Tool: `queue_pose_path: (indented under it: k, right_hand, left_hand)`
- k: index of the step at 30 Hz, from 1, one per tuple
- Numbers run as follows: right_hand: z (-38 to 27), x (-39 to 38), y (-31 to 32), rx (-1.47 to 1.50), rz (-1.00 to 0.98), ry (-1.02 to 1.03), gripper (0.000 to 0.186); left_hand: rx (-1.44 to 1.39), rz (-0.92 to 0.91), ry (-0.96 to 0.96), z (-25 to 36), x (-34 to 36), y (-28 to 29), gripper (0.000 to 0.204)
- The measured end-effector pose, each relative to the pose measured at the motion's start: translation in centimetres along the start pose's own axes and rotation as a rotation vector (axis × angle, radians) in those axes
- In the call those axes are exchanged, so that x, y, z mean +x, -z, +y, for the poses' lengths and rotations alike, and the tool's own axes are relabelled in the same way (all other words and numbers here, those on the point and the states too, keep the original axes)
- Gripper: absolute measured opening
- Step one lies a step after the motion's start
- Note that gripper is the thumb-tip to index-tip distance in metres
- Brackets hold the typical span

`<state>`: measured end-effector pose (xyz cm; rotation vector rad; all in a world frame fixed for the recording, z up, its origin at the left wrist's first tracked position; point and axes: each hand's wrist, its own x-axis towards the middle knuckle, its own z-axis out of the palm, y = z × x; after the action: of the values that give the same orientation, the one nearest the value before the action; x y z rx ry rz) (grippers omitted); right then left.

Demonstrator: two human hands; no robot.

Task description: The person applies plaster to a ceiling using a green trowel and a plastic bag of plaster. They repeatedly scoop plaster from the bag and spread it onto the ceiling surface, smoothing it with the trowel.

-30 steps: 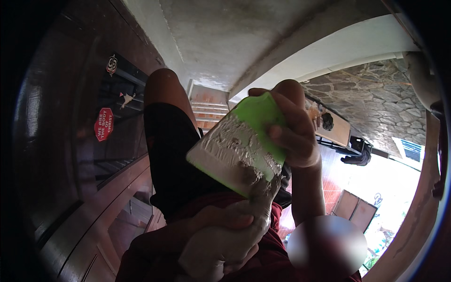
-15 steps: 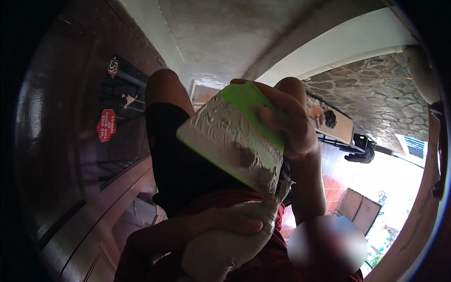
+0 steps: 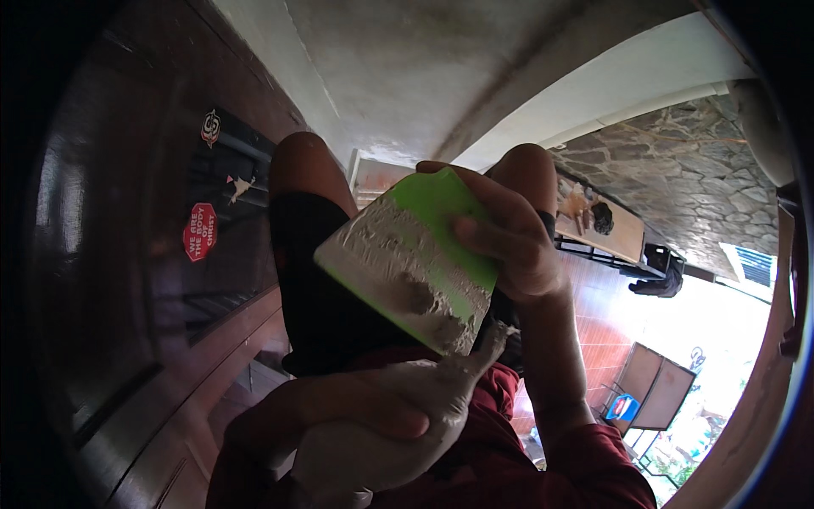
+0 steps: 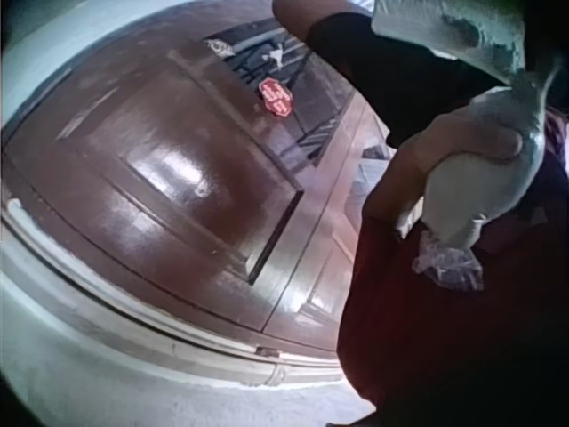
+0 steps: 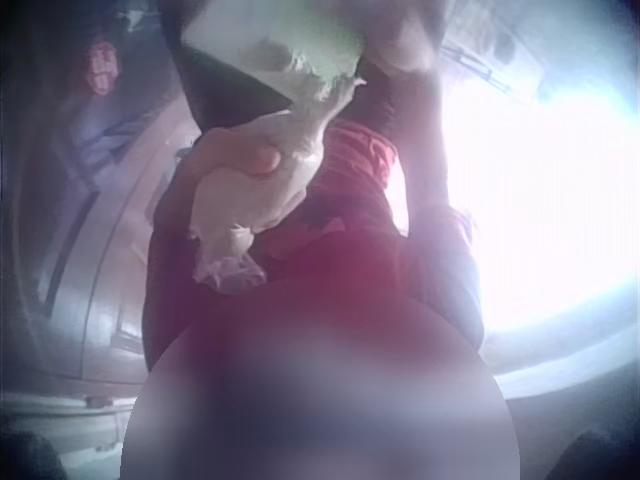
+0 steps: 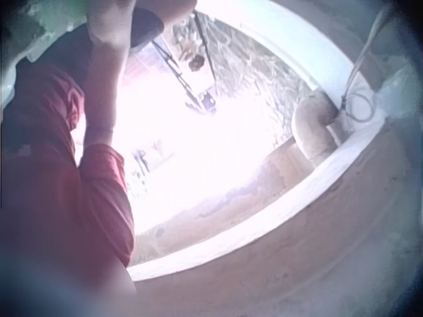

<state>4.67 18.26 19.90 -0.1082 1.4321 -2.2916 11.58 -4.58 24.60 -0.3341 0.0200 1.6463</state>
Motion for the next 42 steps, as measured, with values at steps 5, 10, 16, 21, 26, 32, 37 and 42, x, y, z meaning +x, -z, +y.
queue_pose_path:
  k: [5,10,16,21,26,32,37,42]
  right_hand:
    - [-2.0,-0.5,0.6,-0.111,0.138,0.054,0.05]
    - [-1.3,-1.3,0.2,-0.102,0.246,0.084,0.05]
    - [1.1,-1.2,-0.8,0.094,0.236,-0.004,0.05]
    - [2.1,-1.4,-0.6,0.167,0.259,-0.036,0.048]
    - [2.7,-1.6,0.7,0.204,0.415,0.0,0.045]
    - [3.3,-1.4,2.6,0.372,0.536,0.106,0.045]
    - [3.1,-0.3,2.6,0.179,0.562,0.192,0.042]
    - [1.5,1.8,1.5,0.172,0.578,0.236,0.031]
  left_hand:
    - [0.173,0.0,-0.241,0.7,-1.8,0.7,0.035]
    - [0.16,0.145,-0.441,1.0,-3.0,1.6,0.042]
    - [0.135,0.068,-0.372,1.5,-2.4,1.0,0.043]
    - [0.261,0.296,-0.542,1.7,-1.7,0.0,0.038]
    - [0.492,0.505,-0.768,3.5,-1.9,0.9,0.037]
    - [0.5,0.53,-0.786,9.2,-1.4,5.1,0.036]
    - [0.299,0.359,-0.776,14.0,1.2,9.3,0.025]
    - [0.232,0.34,-0.84,16.2,5.1,13.7,0.03]
